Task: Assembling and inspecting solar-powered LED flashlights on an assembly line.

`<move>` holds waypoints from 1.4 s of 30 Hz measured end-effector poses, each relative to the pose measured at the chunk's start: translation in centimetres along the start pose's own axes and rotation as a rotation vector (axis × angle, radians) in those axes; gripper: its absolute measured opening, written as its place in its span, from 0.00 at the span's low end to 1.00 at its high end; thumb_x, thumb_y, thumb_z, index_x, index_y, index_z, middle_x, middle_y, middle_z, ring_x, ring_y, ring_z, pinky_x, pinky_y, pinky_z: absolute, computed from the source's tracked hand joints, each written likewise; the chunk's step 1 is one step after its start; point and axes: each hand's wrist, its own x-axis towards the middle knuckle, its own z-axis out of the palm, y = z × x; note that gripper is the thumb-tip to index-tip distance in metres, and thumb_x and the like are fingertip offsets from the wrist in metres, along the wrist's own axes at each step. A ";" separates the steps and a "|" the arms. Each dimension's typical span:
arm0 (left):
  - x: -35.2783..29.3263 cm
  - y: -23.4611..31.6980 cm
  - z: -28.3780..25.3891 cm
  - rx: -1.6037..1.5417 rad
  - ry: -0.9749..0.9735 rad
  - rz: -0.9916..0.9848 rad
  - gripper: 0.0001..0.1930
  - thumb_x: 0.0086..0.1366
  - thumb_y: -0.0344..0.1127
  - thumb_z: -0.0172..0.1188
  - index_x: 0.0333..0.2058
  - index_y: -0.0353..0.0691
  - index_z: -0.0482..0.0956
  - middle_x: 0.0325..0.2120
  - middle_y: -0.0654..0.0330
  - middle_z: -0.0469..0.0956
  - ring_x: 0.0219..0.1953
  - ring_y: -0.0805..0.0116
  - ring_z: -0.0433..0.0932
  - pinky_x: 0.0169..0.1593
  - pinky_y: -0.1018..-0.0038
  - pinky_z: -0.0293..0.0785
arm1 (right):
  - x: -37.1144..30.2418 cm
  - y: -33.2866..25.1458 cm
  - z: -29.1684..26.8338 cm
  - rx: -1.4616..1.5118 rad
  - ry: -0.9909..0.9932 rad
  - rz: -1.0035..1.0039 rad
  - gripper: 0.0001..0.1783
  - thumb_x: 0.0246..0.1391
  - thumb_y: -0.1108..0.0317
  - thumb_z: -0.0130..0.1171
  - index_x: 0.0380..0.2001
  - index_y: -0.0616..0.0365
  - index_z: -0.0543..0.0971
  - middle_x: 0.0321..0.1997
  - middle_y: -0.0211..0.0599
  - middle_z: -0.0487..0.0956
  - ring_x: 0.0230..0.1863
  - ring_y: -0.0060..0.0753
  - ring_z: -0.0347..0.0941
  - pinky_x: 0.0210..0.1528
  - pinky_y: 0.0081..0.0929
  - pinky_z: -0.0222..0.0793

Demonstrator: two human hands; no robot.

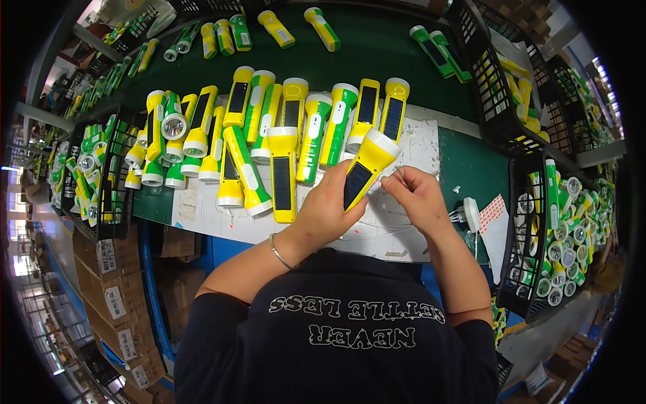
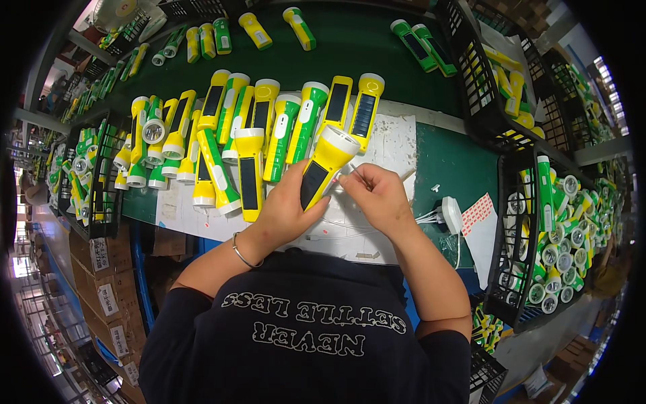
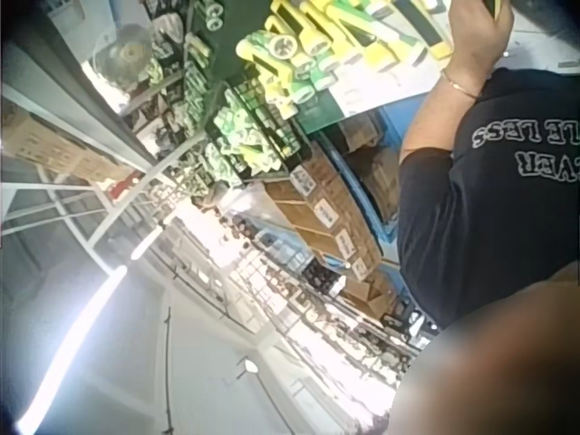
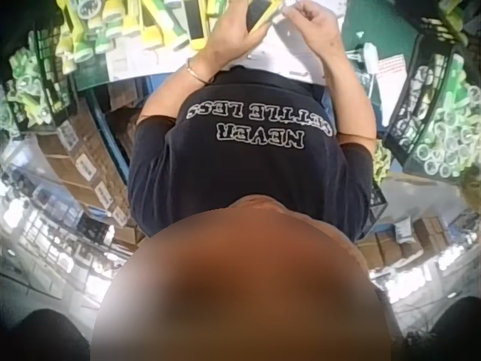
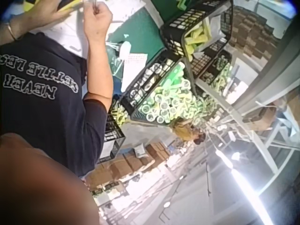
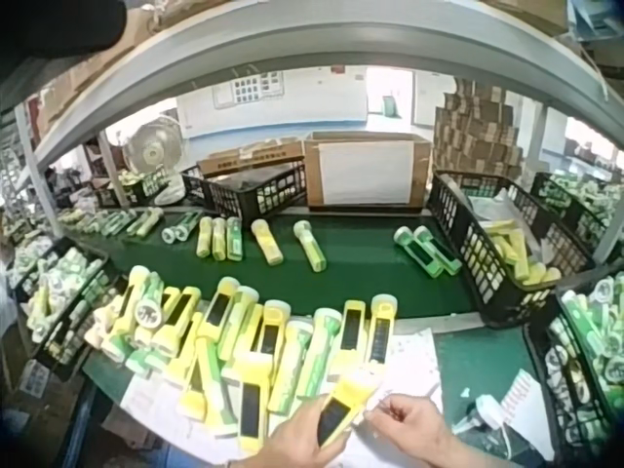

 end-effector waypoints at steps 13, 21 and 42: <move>1.0 -0.8 -1.7 0.053 0.077 -0.051 0.30 0.52 0.39 0.62 0.49 0.31 0.59 0.40 0.41 0.70 0.42 0.44 0.72 0.43 0.63 0.70 | -1.6 -0.6 -2.1 -0.712 -0.027 -0.159 0.15 0.49 0.58 0.58 0.31 0.60 0.76 0.24 0.33 0.76 0.21 0.18 0.66 0.23 0.17 0.61; 0.2 2.2 -1.6 -0.251 -0.405 -0.001 0.29 0.52 0.36 0.60 0.50 0.33 0.59 0.36 0.47 0.72 0.34 0.56 0.75 0.39 0.70 0.72 | 1.0 -5.5 -1.1 -0.674 0.020 -0.225 0.21 0.49 0.51 0.53 0.27 0.61 0.77 0.18 0.43 0.73 0.20 0.39 0.70 0.23 0.28 0.63; 1.9 0.7 -0.4 -1.058 -0.302 -0.358 0.24 0.62 0.34 0.50 0.55 0.38 0.57 0.40 0.56 0.69 0.38 0.69 0.73 0.41 0.74 0.73 | 1.5 -2.6 -2.6 -0.259 0.106 -0.159 0.24 0.59 0.51 0.39 0.34 0.61 0.75 0.17 0.31 0.69 0.23 0.22 0.63 0.29 0.22 0.60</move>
